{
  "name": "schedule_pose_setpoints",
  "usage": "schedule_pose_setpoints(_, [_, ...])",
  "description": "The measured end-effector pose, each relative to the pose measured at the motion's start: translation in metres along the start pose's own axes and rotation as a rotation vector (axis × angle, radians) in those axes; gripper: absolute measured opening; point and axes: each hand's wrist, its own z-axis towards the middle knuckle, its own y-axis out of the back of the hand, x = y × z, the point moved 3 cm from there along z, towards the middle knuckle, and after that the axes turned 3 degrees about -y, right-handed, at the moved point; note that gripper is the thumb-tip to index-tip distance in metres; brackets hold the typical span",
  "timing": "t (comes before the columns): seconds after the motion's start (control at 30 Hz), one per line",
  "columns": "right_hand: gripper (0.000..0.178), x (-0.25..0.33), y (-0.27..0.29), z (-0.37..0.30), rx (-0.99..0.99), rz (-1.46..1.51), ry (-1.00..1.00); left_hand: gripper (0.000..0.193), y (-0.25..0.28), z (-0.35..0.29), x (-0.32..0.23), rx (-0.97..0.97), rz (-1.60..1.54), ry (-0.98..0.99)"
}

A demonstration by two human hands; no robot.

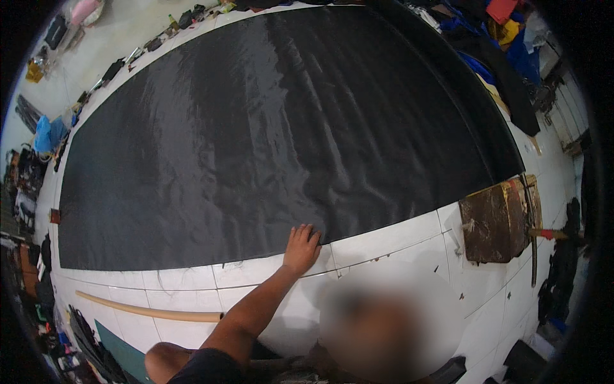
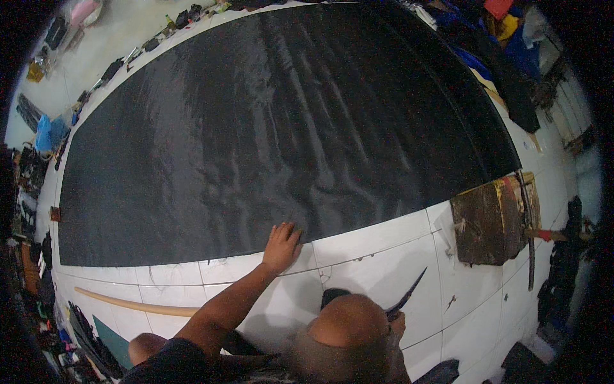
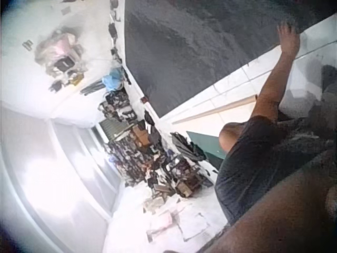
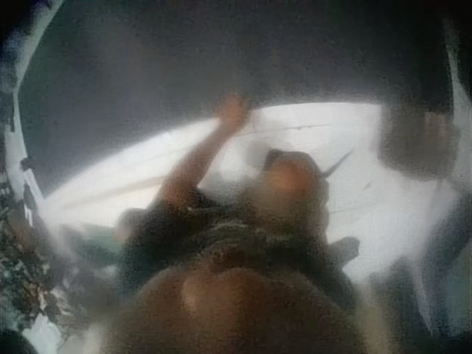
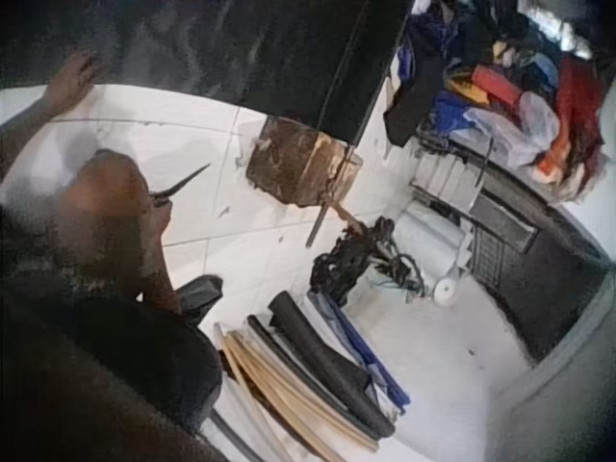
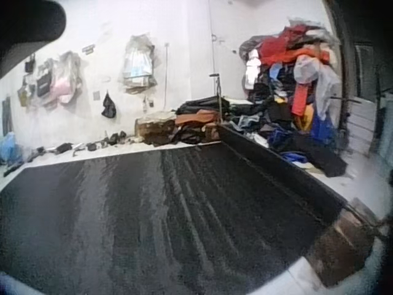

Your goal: The person lays a large black fabric sheet on a tiled floor, uses a wooden stick to measure and mark a straight line, and then cuts the fabric along that line using shears. The process is repeated multiple times to produce several rectangular pieces.

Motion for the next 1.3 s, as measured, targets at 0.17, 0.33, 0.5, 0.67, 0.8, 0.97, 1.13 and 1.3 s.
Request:
schedule_pose_setpoints(0.17, [0.045, -0.021, -0.037, 0.042, 0.222, 0.267, 0.220, 0.030, -0.017, -0.009, 0.006, 0.053, -0.045, -0.104])
schedule_pose_setpoints(0.33, [0.033, 0.102, -0.066, -0.006, 0.407, 0.101, 0.210, 0.019, -0.009, -0.009, -0.004, -0.003, -0.056, 0.039])
schedule_pose_setpoints(0.5, [0.039, 0.102, -0.079, -0.016, 0.815, 0.141, 0.176, 0.013, -0.012, 0.001, -0.007, -0.093, -0.131, 0.103])
schedule_pose_setpoints(0.67, [0.043, 0.078, -0.088, -0.034, 0.696, 0.073, 0.175, 0.009, -0.012, 0.001, -0.007, -0.143, -0.191, 0.121])
schedule_pose_setpoints(0.8, [0.040, 0.132, -0.087, -0.046, 0.873, 0.168, 0.125, 0.011, -0.010, 0.001, -0.006, -0.154, -0.226, 0.131])
schedule_pose_setpoints(0.97, [0.039, 0.135, -0.120, -0.035, 0.767, 0.071, 0.367, 0.017, -0.008, 0.004, -0.012, -0.163, -0.307, 0.155])
schedule_pose_setpoints(1.13, [0.038, 0.139, -0.133, -0.041, 0.772, 0.123, 0.377, 0.013, -0.010, 0.006, -0.011, -0.157, -0.319, 0.177])
schedule_pose_setpoints(1.3, [0.039, 0.144, -0.141, -0.041, 0.714, 0.079, 0.440, 0.011, -0.016, 0.006, -0.012, -0.172, -0.315, 0.161])
